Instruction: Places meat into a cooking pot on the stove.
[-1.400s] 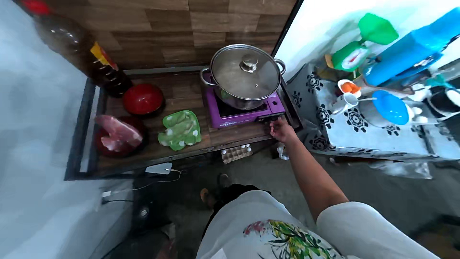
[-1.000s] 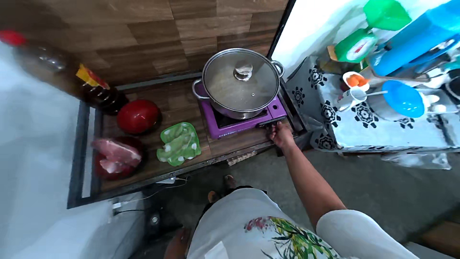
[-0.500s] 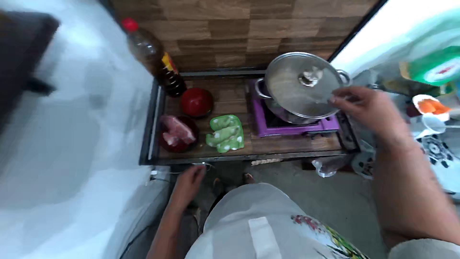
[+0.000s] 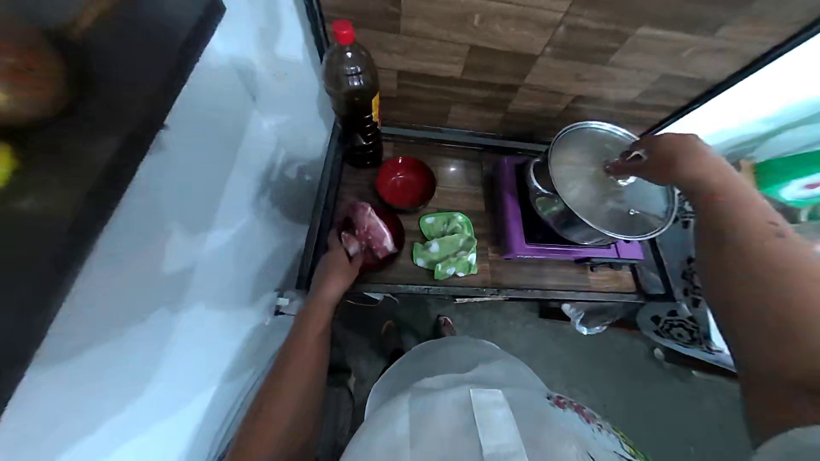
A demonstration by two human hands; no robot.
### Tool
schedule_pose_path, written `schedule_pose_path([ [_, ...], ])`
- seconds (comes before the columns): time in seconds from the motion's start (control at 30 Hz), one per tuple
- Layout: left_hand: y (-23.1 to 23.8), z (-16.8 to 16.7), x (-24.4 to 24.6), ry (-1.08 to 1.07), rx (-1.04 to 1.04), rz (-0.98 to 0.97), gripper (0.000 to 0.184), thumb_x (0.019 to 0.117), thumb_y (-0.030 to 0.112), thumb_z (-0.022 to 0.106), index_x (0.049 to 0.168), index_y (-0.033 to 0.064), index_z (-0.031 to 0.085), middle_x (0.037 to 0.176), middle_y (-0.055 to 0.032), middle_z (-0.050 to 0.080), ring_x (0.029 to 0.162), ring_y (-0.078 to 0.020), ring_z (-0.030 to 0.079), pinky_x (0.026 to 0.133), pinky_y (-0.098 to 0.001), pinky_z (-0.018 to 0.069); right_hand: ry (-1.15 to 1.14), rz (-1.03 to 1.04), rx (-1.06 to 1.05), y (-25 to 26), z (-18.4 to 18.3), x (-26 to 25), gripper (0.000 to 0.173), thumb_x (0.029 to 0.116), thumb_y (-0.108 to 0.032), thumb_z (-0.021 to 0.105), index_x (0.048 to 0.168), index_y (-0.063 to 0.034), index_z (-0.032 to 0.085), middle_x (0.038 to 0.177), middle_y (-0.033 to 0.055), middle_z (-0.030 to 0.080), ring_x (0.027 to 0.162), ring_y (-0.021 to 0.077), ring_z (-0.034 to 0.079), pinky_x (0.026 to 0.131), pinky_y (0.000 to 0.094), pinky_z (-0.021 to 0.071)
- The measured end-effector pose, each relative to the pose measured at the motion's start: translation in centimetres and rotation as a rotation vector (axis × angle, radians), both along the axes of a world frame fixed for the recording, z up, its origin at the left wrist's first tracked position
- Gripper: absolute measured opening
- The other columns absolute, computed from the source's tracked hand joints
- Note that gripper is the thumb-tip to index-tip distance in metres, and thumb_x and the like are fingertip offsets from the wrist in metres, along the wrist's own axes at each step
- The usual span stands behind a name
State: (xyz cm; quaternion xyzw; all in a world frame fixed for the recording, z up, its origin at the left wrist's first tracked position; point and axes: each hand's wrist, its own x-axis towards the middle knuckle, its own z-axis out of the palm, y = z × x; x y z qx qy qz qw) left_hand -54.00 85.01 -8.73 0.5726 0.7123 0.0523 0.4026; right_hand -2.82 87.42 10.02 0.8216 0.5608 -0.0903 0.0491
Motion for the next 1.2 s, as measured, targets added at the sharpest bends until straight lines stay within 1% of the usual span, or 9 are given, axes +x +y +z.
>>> schedule_pose_path([
  [0.1,-2.0,-2.0,1.1,-0.431,-0.109,0.304,0.073,0.1053,0.028,0.058,0.162,0.0127,0.014,0.124,-0.0269,0.063,0.088,-0.0328,0.074,0.075,-0.0476,0.0642,0.088,-0.041,0.004,-0.1,-0.2,0.6,0.034,0.0965,-0.026,0.074,0.113,0.0043,0.072,0.11,0.0331,0.068,0.105,0.0536,0.063,0.093,0.0743,0.0436],
  [0.2,-2.7,-2.9,2.6,-0.761,-0.276,0.608,0.053,0.1094,0.022,0.045,0.156,0.0095,0.022,0.105,-0.0259,0.069,0.077,-0.0332,0.074,0.067,-0.0459,0.0636,0.136,-0.093,0.032,0.2,-0.3,1.2,0.031,0.094,-0.025,0.076,0.108,0.0034,0.073,0.101,0.0287,0.07,0.09,0.0458,0.067,0.086,0.069,0.0491],
  [0.3,-2.5,-2.4,2.8,-0.816,-0.246,0.646,0.045,0.1089,0.009,0.038,0.153,0.0058,0.026,0.111,-0.0265,0.067,0.08,-0.0333,0.075,0.068,-0.0443,0.0648,0.146,-0.098,0.044,0.5,-0.2,2.3,0.029,0.0931,-0.026,0.076,0.102,0.0022,0.073,0.094,0.0255,0.07,0.083,0.0417,0.068,0.081,0.0664,0.051],
  [0.4,-2.9,-1.5,2.3,-0.834,-0.242,0.659,0.04,0.1088,0.008,0.036,0.148,0.0032,0.033,0.114,-0.0252,0.066,0.08,-0.0323,0.075,0.068,-0.0444,0.065,0.237,-0.155,0.09,0.5,1.9,3.1,0.033,0.0959,-0.028,0.072,0.11,0.0013,0.072,0.098,0.0249,0.071,0.081,0.0389,0.069,0.081,0.0631,0.0547],
  [0.47,-3.5,-0.9,1.8,-0.845,-0.247,0.664,0.033,0.1084,0.007,0.034,0.14,0.0002,0.038,0.105,-0.0229,0.07,0.077,-0.0303,0.075,0.067,-0.0425,0.065,0.373,-0.23,0.132,-0.1,4.3,3.0,0.033,0.0994,-0.027,0.068,0.118,-0.0002,0.068,0.104,0.0189,0.07,0.079,0.0266,0.068,0.078,0.0491,0.0583],
  [0.57,-4.7,-0.1,0.9,-0.872,-0.226,0.657,0.03,0.1076,0.007,0.033,0.135,0.0014,0.041,0.097,-0.02,0.072,0.075,-0.0287,0.076,0.065,-0.0409,0.0652,0.556,-0.34,0.262,-1.1,6.9,2.7,0.027,0.1021,-0.026,0.061,0.114,-0.0026,0.068,0.1,0.0082,0.07,0.073,0.013,0.069,0.07,0.0319,0.0613],
  [0.7,-6.8,0.4,-0.1,-0.915,-0.18,0.657,0.031,0.1049,0.005,0.033,0.134,0.002,0.041,0.097,-0.0173,0.074,0.077,-0.028,0.077,0.065,-0.0401,0.0656,0.767,-0.458,0.39,-2.1,8.3,3.1,0.025,0.1033,-0.024,0.057,0.117,-0.0052,0.064,0.095,0.0041,0.069,0.077,0.0152,0.072,0.072,0.0339,0.0632],
  [0.83,-9.2,0.7,-0.5,-1.014,-0.142,0.72,0.037,0.1021,-0.002,0.033,0.138,0.0038,0.038,0.112,-0.0144,0.07,0.088,-0.0267,0.076,0.071,-0.0407,0.0663,0.899,-0.489,0.451,-3.3,8.5,2.8,0.019,0.1054,-0.025,0.051,0.104,-0.0115,0.065,0.083,-0.0016,0.071,0.073,0.0132,0.072,0.071,0.0329,0.0632],
  [1.2,-12.8,0.6,-0.4,-1.108,-0.25,0.762,0.035,0.0988,-0.003,0.033,0.132,0.002,0.043,0.111,-0.021,0.072,0.088,-0.0368,0.076,0.071,-0.0503,0.0657,0.91,-0.501,0.394,-4.1,7.7,2.2,0.022,0.1081,-0.024,0.046,0.11,-0.01,0.063,0.083,-0.0008,0.07,0.071,0.0121,0.072,0.068,0.0297,0.062],
])
